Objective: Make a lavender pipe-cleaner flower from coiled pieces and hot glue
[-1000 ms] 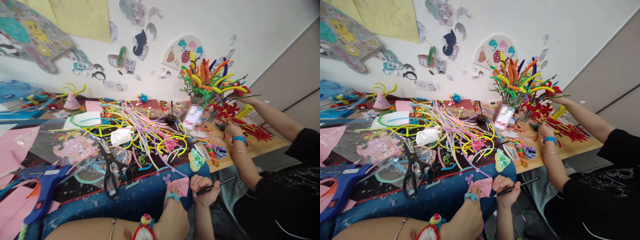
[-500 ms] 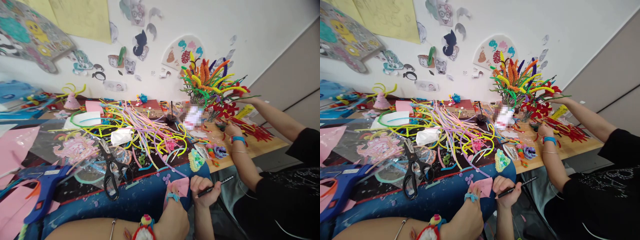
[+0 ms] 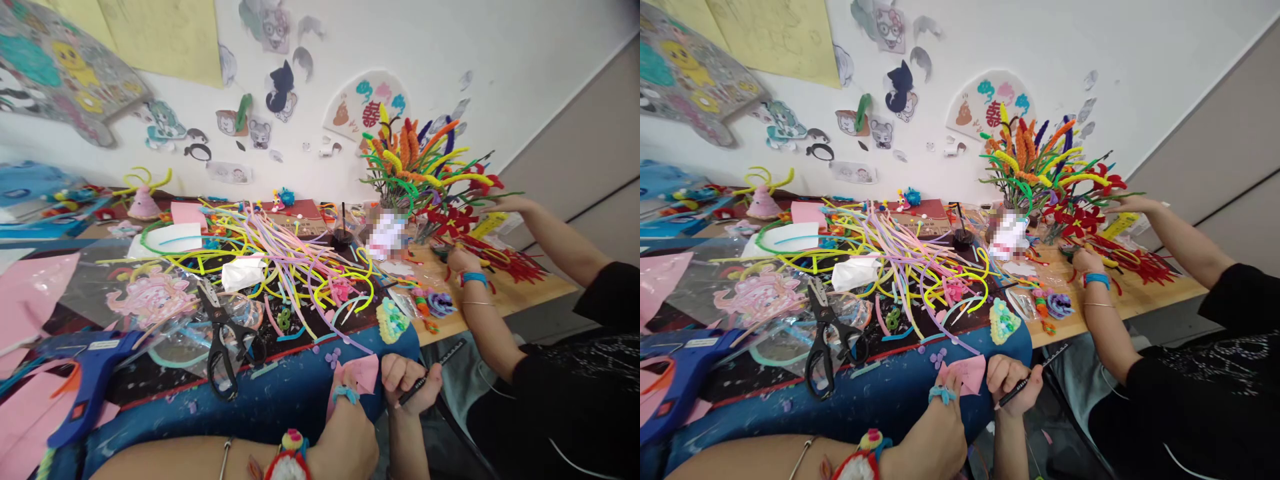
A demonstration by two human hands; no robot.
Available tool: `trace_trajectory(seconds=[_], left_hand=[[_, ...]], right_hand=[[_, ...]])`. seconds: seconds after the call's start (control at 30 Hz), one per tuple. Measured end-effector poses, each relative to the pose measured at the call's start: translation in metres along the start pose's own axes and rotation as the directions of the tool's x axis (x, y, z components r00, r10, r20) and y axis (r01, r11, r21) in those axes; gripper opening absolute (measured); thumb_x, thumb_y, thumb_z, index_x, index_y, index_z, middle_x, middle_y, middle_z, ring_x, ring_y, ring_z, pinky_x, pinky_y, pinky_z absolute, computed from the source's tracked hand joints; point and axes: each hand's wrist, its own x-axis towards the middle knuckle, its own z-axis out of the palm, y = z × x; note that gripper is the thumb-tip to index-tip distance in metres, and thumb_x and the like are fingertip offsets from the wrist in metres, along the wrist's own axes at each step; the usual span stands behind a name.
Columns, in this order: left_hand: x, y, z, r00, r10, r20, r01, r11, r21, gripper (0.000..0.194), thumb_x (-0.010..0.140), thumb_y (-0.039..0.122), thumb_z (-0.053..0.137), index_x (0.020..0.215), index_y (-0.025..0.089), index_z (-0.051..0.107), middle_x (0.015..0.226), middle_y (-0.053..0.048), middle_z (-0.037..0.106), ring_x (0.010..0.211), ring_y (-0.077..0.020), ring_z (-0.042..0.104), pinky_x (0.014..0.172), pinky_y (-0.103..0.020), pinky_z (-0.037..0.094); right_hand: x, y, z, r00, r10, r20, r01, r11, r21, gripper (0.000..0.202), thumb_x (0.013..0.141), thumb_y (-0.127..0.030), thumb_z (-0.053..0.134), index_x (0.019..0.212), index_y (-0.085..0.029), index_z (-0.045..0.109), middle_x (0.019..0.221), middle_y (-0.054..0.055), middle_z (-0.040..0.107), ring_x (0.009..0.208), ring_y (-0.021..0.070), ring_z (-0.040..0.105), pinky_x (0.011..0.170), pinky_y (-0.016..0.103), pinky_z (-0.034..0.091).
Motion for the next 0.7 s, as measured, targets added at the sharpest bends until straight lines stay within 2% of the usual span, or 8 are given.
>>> trace_trajectory(seconds=[0.1,0.33,0.5,0.7], left_hand=[[-0.0001,-0.0033,-0.0052,0.989,0.121,0.079,-0.117,0.992,-0.054,0.026,0.088,0.023,0.063,0.110,0.017,0.076,0.108,-0.019,0.076,0.104,-0.0403,0.068,0.082,-0.062,0.051],[-0.0003,-0.0035,-0.0059,0.995,0.083,0.048,-0.081,0.995,-0.051,0.026,0.087,0.022,0.066,0.110,0.018,0.076,0.111,-0.020,0.075,0.104,-0.0406,0.068,0.082,-0.062,0.053],[0.0010,-0.0031,-0.0038,0.990,0.101,0.094,-0.098,0.995,-0.028,0.028,0.088,0.023,0.063,0.112,0.019,0.075,0.111,-0.018,0.075,0.105,-0.0402,0.068,0.083,-0.058,0.054],[-0.0004,-0.0025,0.0013,0.998,0.070,-0.003,-0.070,0.997,-0.027,0.025,0.086,0.025,0.067,0.108,0.019,0.077,0.108,-0.019,0.076,0.100,-0.0400,0.069,0.081,-0.061,0.051]], right_hand=[[-0.0001,0.0000,0.0009,1.000,0.000,-0.010,-0.001,1.000,-0.018,0.072,0.100,-0.053,0.029,0.038,-0.022,0.046,0.030,0.000,0.050,0.027,0.0134,0.045,0.039,0.029,0.031],[-0.0004,-0.0005,0.0010,1.000,0.002,-0.031,-0.003,0.999,-0.050,0.072,0.100,-0.053,0.027,0.038,-0.023,0.045,0.028,0.000,0.048,0.026,0.0131,0.043,0.039,0.030,0.031],[0.0007,-0.0010,0.0032,0.999,-0.001,-0.049,-0.002,0.997,-0.077,0.072,0.100,-0.054,0.027,0.037,-0.022,0.041,0.027,0.000,0.046,0.026,0.0130,0.042,0.040,0.030,0.031],[0.0011,-0.0010,0.0056,0.998,-0.012,-0.062,0.007,0.996,-0.086,0.072,0.100,-0.055,0.026,0.038,-0.022,0.039,0.027,-0.001,0.043,0.026,0.0124,0.040,0.039,0.029,0.029]])
